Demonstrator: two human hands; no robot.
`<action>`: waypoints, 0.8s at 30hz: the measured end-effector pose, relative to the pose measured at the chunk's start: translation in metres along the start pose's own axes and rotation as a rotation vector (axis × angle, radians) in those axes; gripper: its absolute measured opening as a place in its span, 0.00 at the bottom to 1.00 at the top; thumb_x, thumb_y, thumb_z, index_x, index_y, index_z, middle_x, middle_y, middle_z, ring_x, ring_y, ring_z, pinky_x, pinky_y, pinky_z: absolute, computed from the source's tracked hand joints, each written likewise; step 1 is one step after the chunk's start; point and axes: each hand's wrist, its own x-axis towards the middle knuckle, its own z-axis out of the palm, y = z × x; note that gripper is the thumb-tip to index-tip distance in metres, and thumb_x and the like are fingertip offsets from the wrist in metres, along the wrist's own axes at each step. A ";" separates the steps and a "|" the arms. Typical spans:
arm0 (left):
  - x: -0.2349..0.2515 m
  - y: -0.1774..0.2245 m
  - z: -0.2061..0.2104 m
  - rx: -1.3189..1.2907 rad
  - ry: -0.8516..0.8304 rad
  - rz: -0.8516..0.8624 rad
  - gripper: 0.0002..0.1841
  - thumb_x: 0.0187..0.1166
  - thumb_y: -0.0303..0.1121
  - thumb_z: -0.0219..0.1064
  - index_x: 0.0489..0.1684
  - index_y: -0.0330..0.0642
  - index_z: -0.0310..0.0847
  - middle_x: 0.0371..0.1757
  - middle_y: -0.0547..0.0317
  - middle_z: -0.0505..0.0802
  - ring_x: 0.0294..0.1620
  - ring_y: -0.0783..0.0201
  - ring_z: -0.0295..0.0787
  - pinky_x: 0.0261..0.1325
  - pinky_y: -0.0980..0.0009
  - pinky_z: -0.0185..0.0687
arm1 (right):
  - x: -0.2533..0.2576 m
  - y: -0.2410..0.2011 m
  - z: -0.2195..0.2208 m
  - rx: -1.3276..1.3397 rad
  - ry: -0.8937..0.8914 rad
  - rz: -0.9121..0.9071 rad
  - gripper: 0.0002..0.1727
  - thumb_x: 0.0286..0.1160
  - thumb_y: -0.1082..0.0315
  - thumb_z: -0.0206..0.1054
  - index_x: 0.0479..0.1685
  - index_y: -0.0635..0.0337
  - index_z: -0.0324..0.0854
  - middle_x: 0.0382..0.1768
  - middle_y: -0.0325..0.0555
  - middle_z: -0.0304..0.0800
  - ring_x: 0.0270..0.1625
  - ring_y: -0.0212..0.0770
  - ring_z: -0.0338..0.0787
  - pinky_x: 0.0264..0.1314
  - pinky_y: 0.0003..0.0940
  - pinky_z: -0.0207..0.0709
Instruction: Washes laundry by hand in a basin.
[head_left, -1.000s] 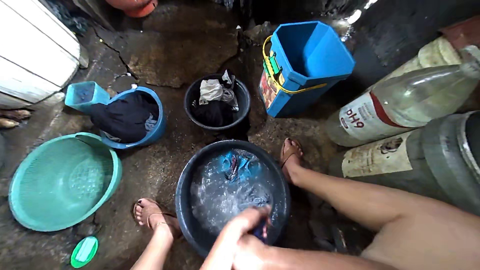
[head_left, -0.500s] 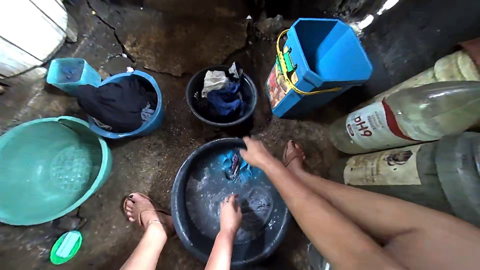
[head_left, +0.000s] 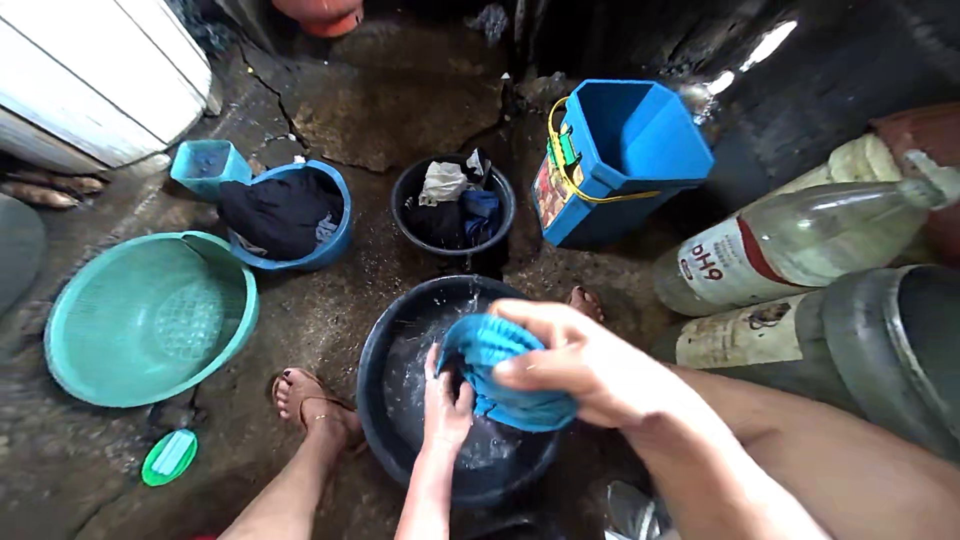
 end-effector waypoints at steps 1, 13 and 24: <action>0.005 0.013 -0.014 0.026 0.015 0.051 0.21 0.65 0.23 0.67 0.59 0.23 0.85 0.72 0.27 0.82 0.74 0.40 0.81 0.78 0.47 0.74 | -0.009 -0.010 -0.004 0.081 -0.029 -0.099 0.08 0.66 0.71 0.65 0.42 0.51 0.83 0.32 0.33 0.91 0.35 0.23 0.89 0.40 0.20 0.85; 0.052 0.022 -0.063 0.670 -0.193 -0.435 0.19 0.83 0.24 0.55 0.65 0.42 0.88 0.81 0.47 0.79 0.72 0.45 0.84 0.73 0.46 0.79 | 0.076 0.163 -0.093 -0.909 0.369 0.604 0.28 0.76 0.71 0.64 0.79 0.57 0.74 0.70 0.63 0.84 0.71 0.62 0.85 0.72 0.64 0.77; 0.074 -0.082 0.045 0.773 -0.893 -0.654 0.28 0.85 0.38 0.62 0.84 0.40 0.69 0.80 0.39 0.80 0.79 0.37 0.76 0.75 0.33 0.70 | 0.116 0.304 -0.077 -0.912 -0.060 0.813 0.30 0.89 0.64 0.57 0.88 0.65 0.64 0.87 0.64 0.66 0.91 0.62 0.61 0.92 0.62 0.51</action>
